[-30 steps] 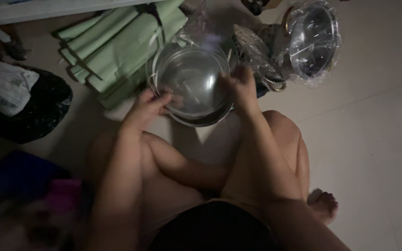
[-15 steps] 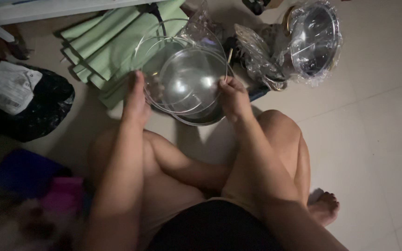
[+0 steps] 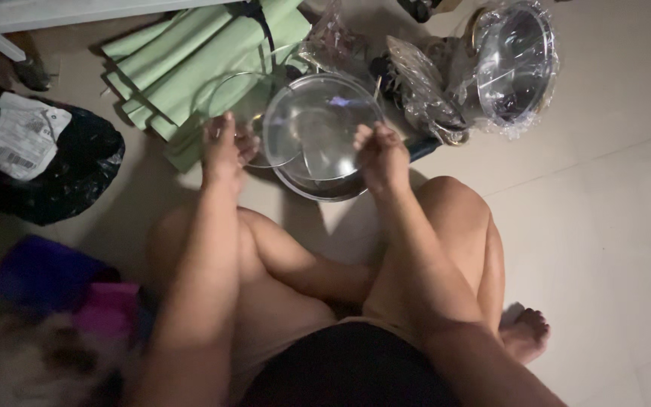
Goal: The person unwraps a new stainless steel pot and glass lid from plastic packaging. They then unwrap small brass-colored knobs and attach them to the glass lid, securing them by hand.
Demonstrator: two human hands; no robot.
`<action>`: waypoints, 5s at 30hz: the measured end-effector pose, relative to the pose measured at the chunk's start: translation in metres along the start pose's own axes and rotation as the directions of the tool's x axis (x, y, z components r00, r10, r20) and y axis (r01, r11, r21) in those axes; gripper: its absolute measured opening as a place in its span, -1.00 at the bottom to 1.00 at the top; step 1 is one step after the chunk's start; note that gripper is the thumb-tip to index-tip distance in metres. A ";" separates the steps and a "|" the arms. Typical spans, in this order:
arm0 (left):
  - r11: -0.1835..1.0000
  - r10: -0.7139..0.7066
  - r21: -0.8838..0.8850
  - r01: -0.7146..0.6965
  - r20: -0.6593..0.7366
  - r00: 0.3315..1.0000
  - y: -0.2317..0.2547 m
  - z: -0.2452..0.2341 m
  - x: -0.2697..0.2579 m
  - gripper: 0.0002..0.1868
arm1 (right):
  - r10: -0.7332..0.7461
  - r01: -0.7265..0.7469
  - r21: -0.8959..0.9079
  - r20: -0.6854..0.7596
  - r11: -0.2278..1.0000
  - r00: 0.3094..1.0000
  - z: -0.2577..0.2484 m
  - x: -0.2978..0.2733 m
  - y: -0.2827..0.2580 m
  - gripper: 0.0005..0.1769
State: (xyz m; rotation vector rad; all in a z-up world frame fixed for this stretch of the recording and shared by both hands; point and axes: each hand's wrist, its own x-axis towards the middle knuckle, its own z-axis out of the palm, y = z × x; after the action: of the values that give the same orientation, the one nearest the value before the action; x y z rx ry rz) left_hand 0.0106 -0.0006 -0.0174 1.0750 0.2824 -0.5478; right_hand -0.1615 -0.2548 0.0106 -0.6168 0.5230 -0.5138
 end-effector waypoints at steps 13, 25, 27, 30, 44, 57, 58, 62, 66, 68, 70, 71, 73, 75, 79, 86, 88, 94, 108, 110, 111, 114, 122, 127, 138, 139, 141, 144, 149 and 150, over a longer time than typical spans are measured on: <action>0.850 0.157 0.414 -0.327 0.394 0.906 -0.036 0.025 -0.004 -0.47 | -0.060 0.068 0.051 -0.153 0.996 0.986 -0.095 0.045 -0.034 -0.83; 0.812 0.336 0.376 -0.446 0.322 0.885 -0.124 0.066 0.011 -0.33 | -0.067 0.080 0.122 -0.104 0.989 0.992 -0.106 0.052 -0.021 -0.80; 0.895 0.099 0.412 -0.173 0.194 0.976 -0.091 0.068 -0.002 -0.37 | -0.169 0.170 -0.006 -0.124 0.985 0.978 -0.110 0.045 -0.034 -0.83; 0.945 0.307 0.033 -0.324 0.246 0.920 -0.026 0.044 -0.021 -0.26 | -0.229 0.181 -0.207 -0.241 0.961 0.943 -0.101 0.039 -0.044 -0.84; 0.897 0.371 -0.211 -0.389 -0.120 0.921 0.047 -0.060 -0.019 -0.28 | -0.606 0.245 -0.870 0.477 -0.428 0.636 -0.044 0.026 0.013 -0.54; 0.880 0.193 -0.418 -0.227 -0.122 0.974 0.025 -0.086 0.026 -0.81 | -0.345 0.432 -0.723 0.658 -0.539 0.669 0.035 -0.024 0.019 -0.46; 0.868 0.174 -0.453 -0.202 -0.103 0.979 0.025 -0.089 0.033 -0.81 | -0.297 0.460 -0.724 0.654 -0.514 0.696 0.043 -0.025 0.021 -0.49; 0.909 0.199 -0.350 -0.227 -0.115 0.973 0.025 -0.084 0.035 -0.68 | -0.284 0.556 -0.713 0.690 -0.428 0.666 0.053 -0.032 0.031 -0.51; 0.940 0.261 -0.187 -0.285 -0.143 0.955 0.032 -0.068 0.016 -0.41 | -0.402 0.480 -0.776 0.626 -0.409 0.668 0.014 -0.009 0.017 -0.57; 0.941 0.268 -0.174 -0.289 -0.136 0.954 0.034 -0.063 0.013 -0.36 | -0.469 0.383 -0.838 0.538 -0.389 0.701 -0.013 0.006 0.005 -0.61; 0.947 0.254 -0.162 -0.277 -0.150 0.956 0.035 -0.066 0.015 -0.34 | -0.509 0.307 -0.903 0.424 -0.301 0.749 -0.036 0.018 -0.009 -0.61; 0.944 0.223 -0.213 -0.253 -0.155 0.962 0.035 -0.068 0.017 -0.38 | -0.515 0.275 -0.927 0.371 -0.255 0.773 -0.044 0.021 -0.019 -0.63; 0.929 0.158 -0.311 -0.203 -0.162 0.974 0.034 -0.073 0.022 -0.45 | -0.517 0.204 -0.966 0.258 -0.161 0.816 -0.047 0.021 -0.034 -0.65; 0.904 0.179 -0.403 -0.146 0.045 0.983 0.025 -0.072 0.020 -0.53 | -0.406 0.333 -0.894 0.196 0.300 0.892 -0.026 0.022 -0.040 -0.60; 0.938 0.164 -0.345 -0.037 0.346 0.924 0.005 -0.026 -0.008 -0.66 | 0.067 0.026 -0.589 0.136 0.807 0.988 0.021 -0.010 -0.065 -0.61; 0.874 0.151 0.331 -0.356 0.512 0.846 -0.015 0.085 -0.046 -0.38 | -0.005 0.078 -0.293 0.241 0.953 0.970 -0.003 -0.011 -0.095 -0.96; 0.758 0.086 0.502 -0.417 0.556 0.827 -0.016 0.098 -0.047 -0.44 | 0.015 0.037 -0.472 0.105 0.881 0.994 -0.010 -0.021 -0.127 -0.89; 0.051 0.330 0.690 -0.722 0.671 0.664 -0.021 0.103 -0.053 -0.80 | -0.263 0.221 -0.718 0.054 0.660 0.963 0.011 -0.061 -0.192 -0.71; 0.040 0.515 0.960 -0.277 0.218 0.829 -0.008 0.032 0.001 -0.48 | -0.554 0.316 -0.949 0.263 0.001 0.790 0.009 -0.034 -0.128 -0.65; 0.286 0.336 0.937 -0.199 0.096 0.937 -0.007 0.013 0.013 -0.50 | -0.568 0.308 -0.951 0.269 -0.029 0.778 0.010 -0.030 -0.119 -0.68; 0.352 0.294 0.915 -0.198 0.093 0.951 -0.009 0.006 0.019 -0.50 | -0.568 0.329 -0.944 0.288 -0.032 0.771 0.010 -0.029 -0.114 -0.67; 0.584 0.322 0.780 -0.225 0.032 0.946 -0.023 0.006 0.026 -0.51 | -0.572 0.371 -0.927 0.336 -0.060 0.748 0.010 -0.030 -0.106 -0.68; 0.882 0.414 0.149 -0.446 0.205 0.887 -0.009 0.041 -0.020 -0.67 | -0.595 0.434 -0.899 0.319 0.055 0.738 0.026 -0.038 -0.101 -0.66; 0.984 0.178 -0.048 -0.174 0.078 0.981 -0.008 0.028 -0.025 -0.66 | -0.612 0.421 -0.907 0.322 0.020 0.722 0.030 -0.038 -0.101 -0.69; 0.381 0.659 0.808 -0.450 0.104 0.745 -0.056 0.014 0.002 -0.47 | -0.731 0.678 -0.721 0.385 0.143 0.563 0.005 -0.030 -0.112 -0.68; 0.141 0.753 0.848 -0.510 0.242 0.611 -0.050 0.017 -0.004 -0.39 | -0.739 0.706 -0.685 0.381 0.179 0.556 0.005 -0.029 -0.113 -0.67; 0.110 0.665 0.881 -0.460 0.279 0.693 -0.039 0.024 -0.024 -0.46 | -0.734 0.692 -0.695 0.365 0.194 0.572 0.004 -0.030 -0.114 -0.67; 0.109 0.623 0.905 -0.412 0.261 0.737 -0.031 0.037 -0.040 -0.40 | -0.732 0.672 -0.709 0.341 0.211 0.590 0.003 -0.029 -0.115 -0.69; 0.274 0.651 0.892 -0.359 0.103 0.752 -0.036 0.029 -0.021 -0.35 | -0.723 0.633 -0.757 0.345 0.163 0.598 0.000 -0.025 -0.106 -0.67; 0.307 0.632 0.882 -0.357 0.091 0.770 -0.034 0.026 -0.020 -0.36 | -0.722 0.627 -0.765 0.349 0.148 0.597 0.001 -0.024 -0.104 -0.67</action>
State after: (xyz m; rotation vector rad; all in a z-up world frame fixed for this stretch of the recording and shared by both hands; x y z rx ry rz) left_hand -0.0261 -0.0308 -0.0219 2.1803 -0.1659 0.1264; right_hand -0.2091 -0.3134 0.0858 -1.8835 0.5553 -1.2047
